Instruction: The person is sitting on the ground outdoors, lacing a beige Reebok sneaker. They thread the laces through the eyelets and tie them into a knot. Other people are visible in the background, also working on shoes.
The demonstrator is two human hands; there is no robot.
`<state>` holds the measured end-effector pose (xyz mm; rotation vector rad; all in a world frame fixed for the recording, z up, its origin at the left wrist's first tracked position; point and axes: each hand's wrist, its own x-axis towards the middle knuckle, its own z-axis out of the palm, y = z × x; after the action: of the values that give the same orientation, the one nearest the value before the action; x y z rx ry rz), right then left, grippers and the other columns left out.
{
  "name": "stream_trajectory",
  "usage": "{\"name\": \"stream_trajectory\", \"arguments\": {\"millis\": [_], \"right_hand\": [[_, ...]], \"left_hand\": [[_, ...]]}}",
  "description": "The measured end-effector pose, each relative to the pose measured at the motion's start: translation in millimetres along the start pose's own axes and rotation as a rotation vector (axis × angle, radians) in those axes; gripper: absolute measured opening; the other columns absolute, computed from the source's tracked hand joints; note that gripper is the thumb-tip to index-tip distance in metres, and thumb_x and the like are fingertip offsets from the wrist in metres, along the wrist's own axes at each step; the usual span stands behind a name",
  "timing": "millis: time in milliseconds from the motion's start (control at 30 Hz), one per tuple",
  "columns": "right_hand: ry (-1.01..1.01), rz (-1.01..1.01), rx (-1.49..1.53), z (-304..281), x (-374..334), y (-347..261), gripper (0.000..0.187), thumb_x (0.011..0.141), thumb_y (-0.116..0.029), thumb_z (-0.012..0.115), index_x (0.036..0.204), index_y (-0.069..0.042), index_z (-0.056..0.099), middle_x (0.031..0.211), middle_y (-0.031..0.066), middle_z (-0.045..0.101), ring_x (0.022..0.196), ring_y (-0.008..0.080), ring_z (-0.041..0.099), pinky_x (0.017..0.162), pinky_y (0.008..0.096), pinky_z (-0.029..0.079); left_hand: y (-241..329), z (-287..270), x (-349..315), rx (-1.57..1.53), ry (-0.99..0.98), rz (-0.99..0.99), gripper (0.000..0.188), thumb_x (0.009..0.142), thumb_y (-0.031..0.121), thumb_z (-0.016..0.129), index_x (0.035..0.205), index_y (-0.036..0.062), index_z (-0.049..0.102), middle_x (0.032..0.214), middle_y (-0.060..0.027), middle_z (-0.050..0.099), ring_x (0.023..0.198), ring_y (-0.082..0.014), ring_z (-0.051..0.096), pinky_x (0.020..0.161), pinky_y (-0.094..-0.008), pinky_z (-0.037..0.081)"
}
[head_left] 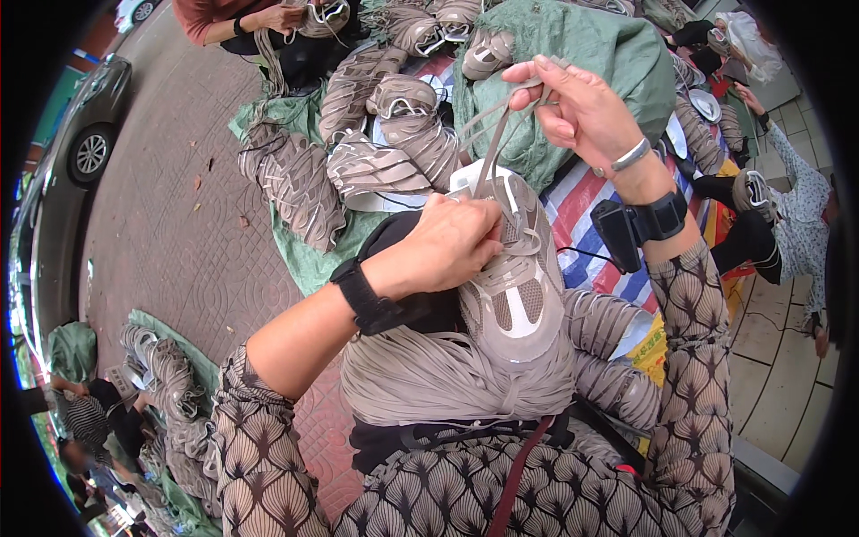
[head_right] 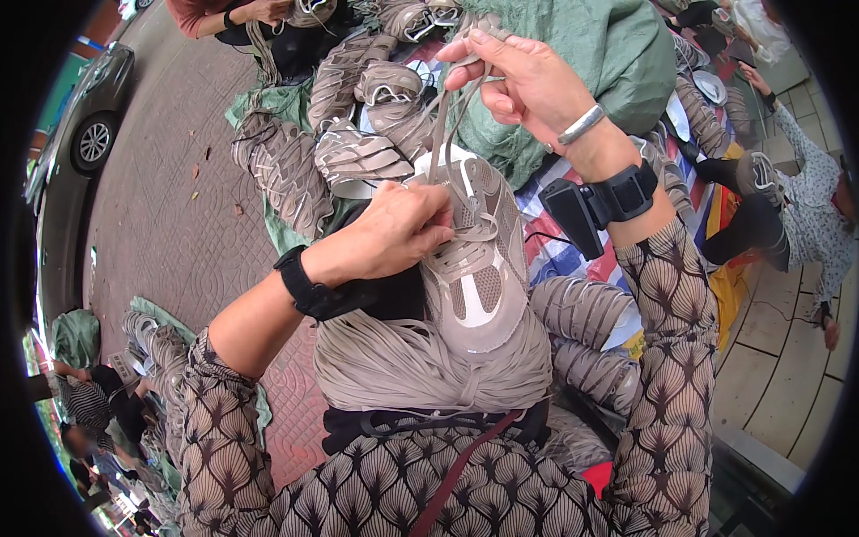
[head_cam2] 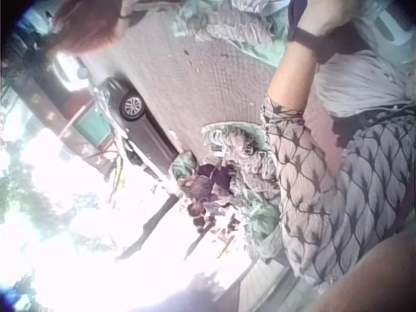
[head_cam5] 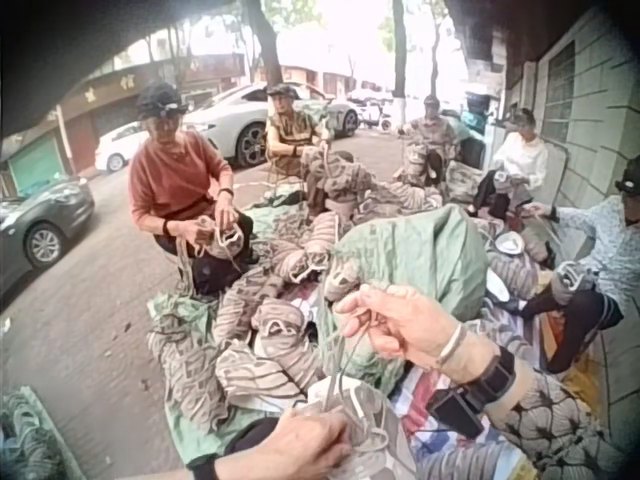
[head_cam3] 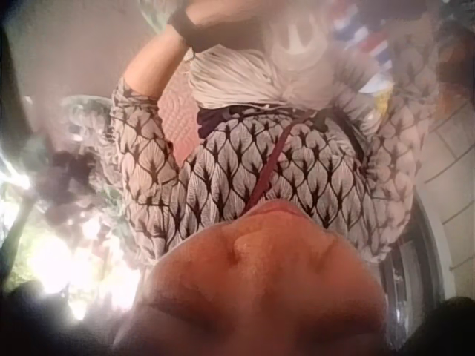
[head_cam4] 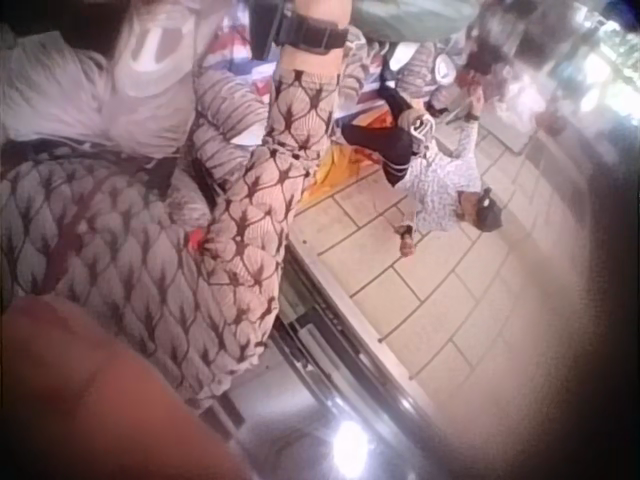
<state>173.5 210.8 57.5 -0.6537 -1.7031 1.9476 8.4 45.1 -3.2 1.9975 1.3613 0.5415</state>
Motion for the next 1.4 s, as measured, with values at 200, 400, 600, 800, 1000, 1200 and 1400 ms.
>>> {"name": "stream_trajectory", "arguments": {"millis": [200,400,600,800,1000,1200,1400], "right_hand": [[-0.001,0.019,0.023,0,0,4,0.040,0.103,-0.034,0.046,0.117,-0.001,0.063,0.096,0.0095,0.068,0.049,-0.0013,0.041,0.042,0.0148,0.030],[0.014,0.006,0.032,3,-2,2,0.041,0.103,-0.034,0.046,0.118,0.000,0.062,0.098,0.0113,0.068,0.049,-0.0012,0.041,0.042,0.0149,0.031],[-0.010,0.064,0.047,-1,-4,8,0.041,0.103,-0.035,0.046,0.117,0.000,0.061,0.102,0.0137,0.069,0.047,-0.0007,0.040,0.041,0.0157,0.030],[-0.103,0.111,0.053,1,-3,4,0.039,0.103,-0.033,0.045,0.115,0.000,0.062,0.105,0.0158,0.069,0.044,-0.0003,0.037,0.040,0.0162,0.030],[-0.096,0.100,0.032,-1,7,7,0.037,0.104,-0.030,0.044,0.115,0.000,0.062,0.109,0.0156,0.069,0.045,-0.0006,0.036,0.040,0.0159,0.030],[-0.074,0.064,0.052,-18,26,12,0.035,0.104,-0.029,0.044,0.113,0.000,0.061,0.113,0.0152,0.068,0.047,-0.0014,0.035,0.041,0.0148,0.030],[0.027,0.087,0.034,-51,51,27,0.034,0.104,-0.030,0.045,0.118,-0.003,0.058,0.120,0.0130,0.066,0.055,-0.0017,0.036,0.043,0.0124,0.032]], "left_hand": [[4,-4,2,0.089,0.014,0.066,0.012,0.081,0.015,0.068,0.086,0.0093,0.058,0.071,-0.0072,0.060,0.070,-0.0273,0.061,0.080,-0.0401,0.036],[-7,-13,-7,0.185,-0.115,0.079,0.005,0.082,0.016,0.067,0.081,0.0121,0.064,0.075,-0.0037,0.059,0.078,-0.0231,0.060,0.078,-0.0376,0.035],[9,-15,-23,-0.019,-0.093,0.117,0.008,0.086,0.013,0.064,0.087,0.0097,0.057,0.091,-0.0082,0.054,0.095,-0.0270,0.053,0.080,-0.0396,0.036],[-3,-12,-37,0.020,-0.085,0.064,0.010,0.082,0.011,0.067,0.089,0.0093,0.060,0.070,-0.0038,0.058,0.078,-0.0245,0.060,0.079,-0.0377,0.038],[-18,-10,-41,0.169,0.082,0.052,0.016,0.075,0.015,0.076,0.089,0.0126,0.068,0.086,-0.0060,0.059,0.089,-0.0246,0.058,0.081,-0.0370,0.037],[-32,-7,-46,0.086,0.169,-0.075,0.019,0.075,0.016,0.077,0.091,0.0133,0.067,0.098,-0.0048,0.060,0.100,-0.0244,0.055,0.087,-0.0375,0.036],[-8,-5,-20,0.127,0.158,0.159,0.019,0.079,0.020,0.074,0.095,0.0153,0.066,0.098,-0.0031,0.058,0.099,-0.0247,0.053,0.086,-0.0388,0.035]]}}
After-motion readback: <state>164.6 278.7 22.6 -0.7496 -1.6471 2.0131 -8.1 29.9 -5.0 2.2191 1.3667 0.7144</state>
